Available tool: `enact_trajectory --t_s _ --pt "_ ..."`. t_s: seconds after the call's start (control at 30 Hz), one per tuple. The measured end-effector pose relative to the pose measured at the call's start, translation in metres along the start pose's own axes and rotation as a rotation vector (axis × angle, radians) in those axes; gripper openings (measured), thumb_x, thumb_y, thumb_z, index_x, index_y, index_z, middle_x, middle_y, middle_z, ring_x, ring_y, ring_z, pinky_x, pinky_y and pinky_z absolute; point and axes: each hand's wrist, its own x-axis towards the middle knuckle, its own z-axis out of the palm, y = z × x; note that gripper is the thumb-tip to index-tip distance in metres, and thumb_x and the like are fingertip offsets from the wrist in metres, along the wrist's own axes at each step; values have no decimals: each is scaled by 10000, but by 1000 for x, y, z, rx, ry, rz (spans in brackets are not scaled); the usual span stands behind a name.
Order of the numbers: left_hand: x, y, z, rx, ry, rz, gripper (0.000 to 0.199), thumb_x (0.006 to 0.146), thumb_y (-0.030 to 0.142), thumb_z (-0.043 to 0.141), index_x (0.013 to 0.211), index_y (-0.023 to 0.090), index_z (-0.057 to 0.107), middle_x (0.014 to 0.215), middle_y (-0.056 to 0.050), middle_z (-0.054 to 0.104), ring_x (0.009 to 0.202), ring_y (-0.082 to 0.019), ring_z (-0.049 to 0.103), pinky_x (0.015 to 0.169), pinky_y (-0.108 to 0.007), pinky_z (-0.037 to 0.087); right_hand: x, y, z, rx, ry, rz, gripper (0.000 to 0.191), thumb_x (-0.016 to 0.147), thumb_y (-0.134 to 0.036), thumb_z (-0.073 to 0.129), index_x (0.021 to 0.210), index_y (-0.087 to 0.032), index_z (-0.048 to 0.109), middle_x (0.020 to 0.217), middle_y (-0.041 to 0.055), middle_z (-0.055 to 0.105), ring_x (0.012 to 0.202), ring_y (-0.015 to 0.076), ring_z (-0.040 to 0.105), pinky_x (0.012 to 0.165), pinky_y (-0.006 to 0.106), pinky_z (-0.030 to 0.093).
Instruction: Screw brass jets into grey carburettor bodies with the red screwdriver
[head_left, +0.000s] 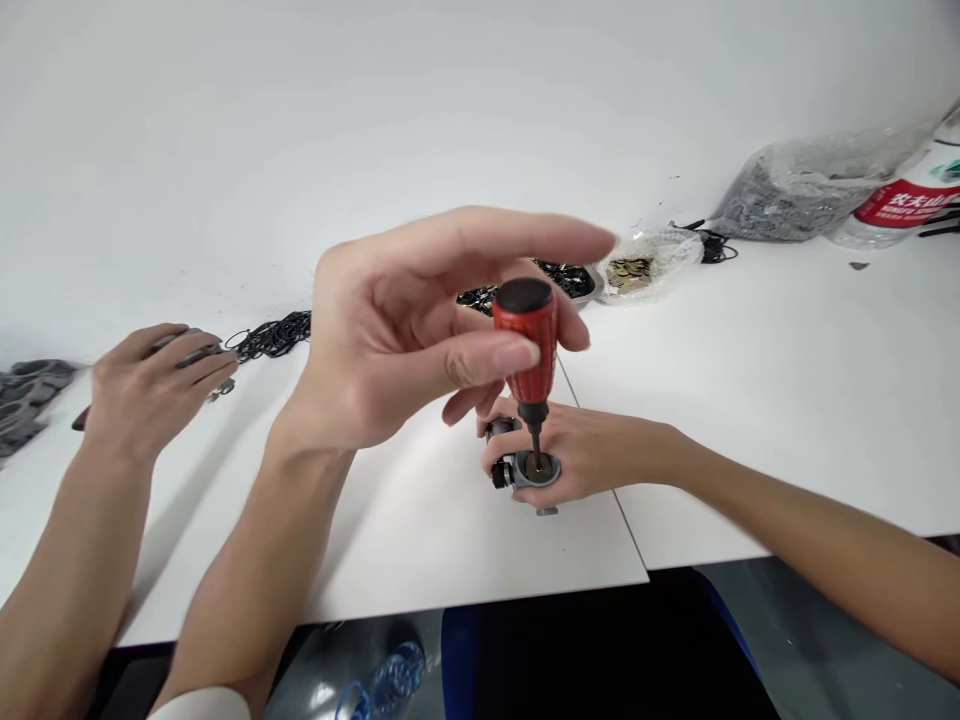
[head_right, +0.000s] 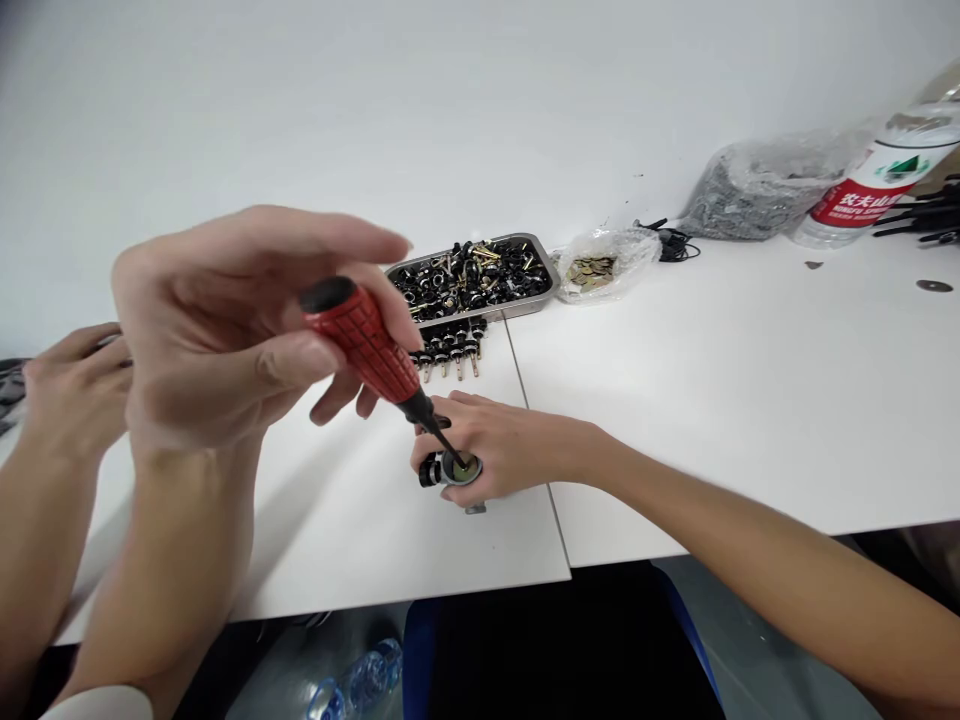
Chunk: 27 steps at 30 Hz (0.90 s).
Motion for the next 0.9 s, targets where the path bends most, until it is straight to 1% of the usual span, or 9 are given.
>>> enact_trajectory --t_s 0.1,0.2,0.27,0.33,0.47,0.57,0.67,0.77,0.9 --pt "2 2 -1 43 -56 -92 268 884 60 531 1103 111 676 967 -50 680 712 -128 662 452 -225 540 0 -1 -1 0 -2 -2 252 826 -227 661 1074 -241 618 1187 72 488 1059 224 496 996 379 386" --pt "4 2 -2 140 -69 2 118 824 164 676 933 147 718 863 -7 682 714 -113 645 496 -211 536 0 -1 -1 7 -1 12 261 828 -229 656 1085 -244 614 1139 62 505 1004 210 513 987 371 391" --pt "2 1 0 141 3 65 200 778 209 742 976 181 743 822 0 693 644 -96 635 452 -182 501 -1 -1 -1 10 1 14 262 826 -225 657 1084 -242 612 1152 64 501 1002 209 514 982 369 396" --pt "0 3 1 94 57 -7 287 812 180 698 1098 198 726 852 -22 702 608 -109 646 399 -180 472 -1 -1 -1 14 -1 2 252 826 -222 658 1073 -238 613 1182 70 493 1028 216 509 980 376 399" --pt "-2 9 2 87 -6 -147 267 867 106 569 1071 165 730 953 -51 704 716 -173 690 452 -255 537 -1 -1 -2 17 0 1 262 820 -223 660 1078 -241 619 1139 67 509 1014 218 509 969 382 410" --pt "-1 8 2 193 -39 -21 200 802 188 702 993 200 759 859 3 700 722 -153 678 566 -308 588 -1 -2 -3 10 5 19 280 817 -230 663 1094 -241 621 1089 56 525 998 215 516 969 372 416" --pt "0 4 4 220 30 78 348 763 214 753 1108 250 731 862 18 694 767 -160 686 575 -303 614 -1 -1 -2 1 13 10 278 822 -229 665 1098 -237 626 1142 64 516 1035 215 516 991 372 405" --pt "-2 5 6 143 31 12 375 828 126 665 1191 216 690 940 -10 708 829 -194 706 508 -264 609 -1 0 -1 -6 18 -2 287 819 -222 673 1103 -235 629 1213 77 493 1069 217 504 993 371 404" --pt "-3 9 8 126 23 -11 285 862 68 589 1092 159 732 1024 -43 718 855 -198 707 549 -263 619 -1 -1 -3 12 18 7 283 813 -208 666 1093 -233 633 1172 73 511 1061 222 509 986 375 412"
